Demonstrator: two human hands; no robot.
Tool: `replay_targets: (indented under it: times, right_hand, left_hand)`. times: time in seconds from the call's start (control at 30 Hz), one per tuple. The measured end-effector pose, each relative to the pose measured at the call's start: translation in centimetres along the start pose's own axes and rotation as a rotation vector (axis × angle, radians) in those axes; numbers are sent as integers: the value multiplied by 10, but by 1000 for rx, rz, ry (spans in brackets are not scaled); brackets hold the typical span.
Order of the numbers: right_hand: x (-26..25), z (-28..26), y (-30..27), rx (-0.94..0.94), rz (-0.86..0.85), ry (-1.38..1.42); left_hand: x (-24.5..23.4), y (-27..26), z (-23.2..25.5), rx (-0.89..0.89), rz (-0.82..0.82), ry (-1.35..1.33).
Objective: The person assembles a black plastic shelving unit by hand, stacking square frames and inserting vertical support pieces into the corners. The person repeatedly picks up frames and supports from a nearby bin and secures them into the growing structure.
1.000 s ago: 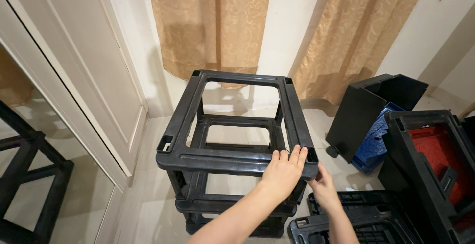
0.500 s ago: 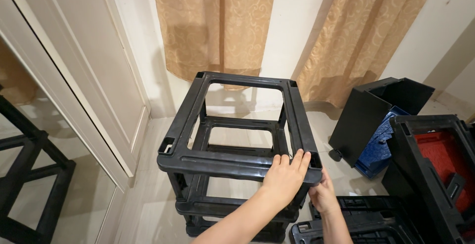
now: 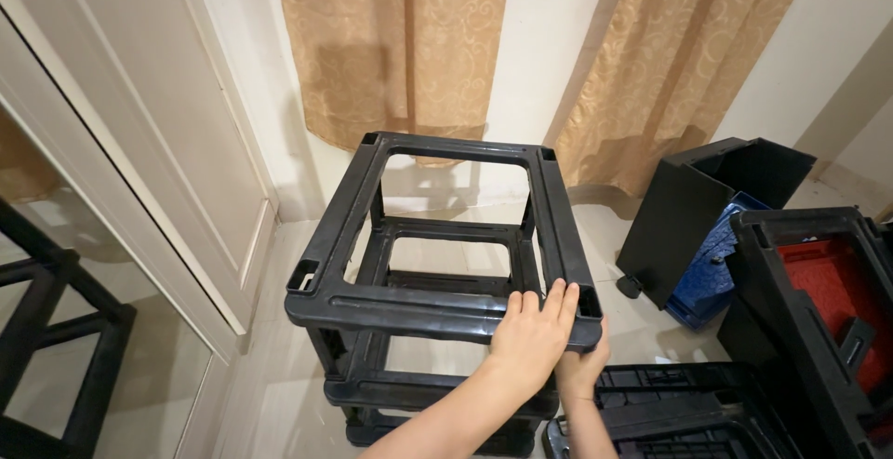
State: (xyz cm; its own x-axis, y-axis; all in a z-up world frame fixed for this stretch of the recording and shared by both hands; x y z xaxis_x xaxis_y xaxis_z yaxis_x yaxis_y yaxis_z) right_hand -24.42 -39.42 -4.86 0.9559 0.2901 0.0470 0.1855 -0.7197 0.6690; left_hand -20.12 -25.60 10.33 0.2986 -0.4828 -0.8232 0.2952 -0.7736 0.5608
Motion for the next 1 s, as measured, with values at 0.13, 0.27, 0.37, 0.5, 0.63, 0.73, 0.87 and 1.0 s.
replay_targets:
  times: [0.13,0.27,0.37,0.5,0.63,0.73,0.87,1.0]
  right_hand:
    - [7,-23,3,-70,64,-50]
    - [7,-23,8,-98,103,-113]
    - [4,-19,4,-73,107,-114]
    - [1,-20,4,-68,106,-126]
    - [2,-24,6,-57,94,-117]
    - [6,-27,6,-71,116,-118]
    - [5,-24,7,-84,147,-192]
    - [7,-18,4,-67,140,-177]
  left_hand:
    - [4,-1,-3,-1,17,-22]
    - [6,0,-3,37,15,-5]
    - [9,-1,0,41,-3,11]
    - [13,0,1,26,-25,5]
    - [13,1,2,22,-46,-6]
    - [8,2,1,20,-37,-13]
    - [5,4,3,25,-66,-15]
    - [7,1,0,37,-57,-32]
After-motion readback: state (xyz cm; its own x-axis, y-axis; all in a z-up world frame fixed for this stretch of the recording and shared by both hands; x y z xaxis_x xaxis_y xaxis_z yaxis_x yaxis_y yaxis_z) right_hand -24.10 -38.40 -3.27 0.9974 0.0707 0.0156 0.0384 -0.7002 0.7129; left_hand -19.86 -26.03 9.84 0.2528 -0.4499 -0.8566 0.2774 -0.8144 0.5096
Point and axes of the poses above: each hand's wrist, its own y-axis towards the middle knuckle, its own x-axis out of the palm, z = x × y, the point moved 4 cm from there along y, towards the middle knuckle, and after that the axes turned 7 degrees about -x, right-handed, at the moved point
